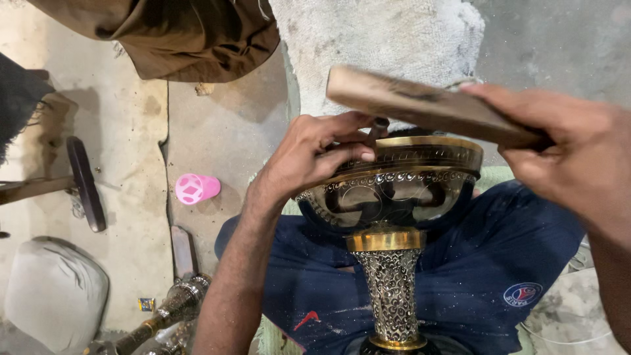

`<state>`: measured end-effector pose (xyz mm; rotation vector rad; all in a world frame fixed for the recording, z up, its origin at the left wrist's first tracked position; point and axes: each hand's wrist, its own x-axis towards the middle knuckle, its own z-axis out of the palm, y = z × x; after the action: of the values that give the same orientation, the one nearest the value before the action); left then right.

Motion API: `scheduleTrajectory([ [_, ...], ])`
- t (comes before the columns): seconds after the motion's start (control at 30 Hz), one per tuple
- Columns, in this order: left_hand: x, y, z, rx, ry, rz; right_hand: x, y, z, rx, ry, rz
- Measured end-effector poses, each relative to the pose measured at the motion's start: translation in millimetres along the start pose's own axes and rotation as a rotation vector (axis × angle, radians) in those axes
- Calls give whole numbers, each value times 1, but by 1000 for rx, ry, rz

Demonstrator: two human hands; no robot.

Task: The person sits cross-legged on the floor with an ornate brass hookah base resting on their lap. They hold a small punch against the vessel's rim and repeatedly strike it with a wooden mallet, repositioning the punch along the rim to work the metal surface.

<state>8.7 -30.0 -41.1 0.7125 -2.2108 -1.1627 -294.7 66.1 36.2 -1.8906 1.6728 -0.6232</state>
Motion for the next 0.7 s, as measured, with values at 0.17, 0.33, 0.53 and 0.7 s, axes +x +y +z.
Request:
scheduleTrajectory([
  [0.17, 1, -5, 0, 26, -16, -17, -2, 0, -3, -134, 6, -22],
  [0.33, 1, -4, 2, -47, 21, -8, -5, -6, -3, 151, 207, -4],
  [0.53, 5, -2, 2, -71, -1, -23, -5, 3, -2, -116, -21, 171],
  [0.7, 5, 1, 10, -6, 38, 32, -5, 13, -3, 36, 46, -40],
])
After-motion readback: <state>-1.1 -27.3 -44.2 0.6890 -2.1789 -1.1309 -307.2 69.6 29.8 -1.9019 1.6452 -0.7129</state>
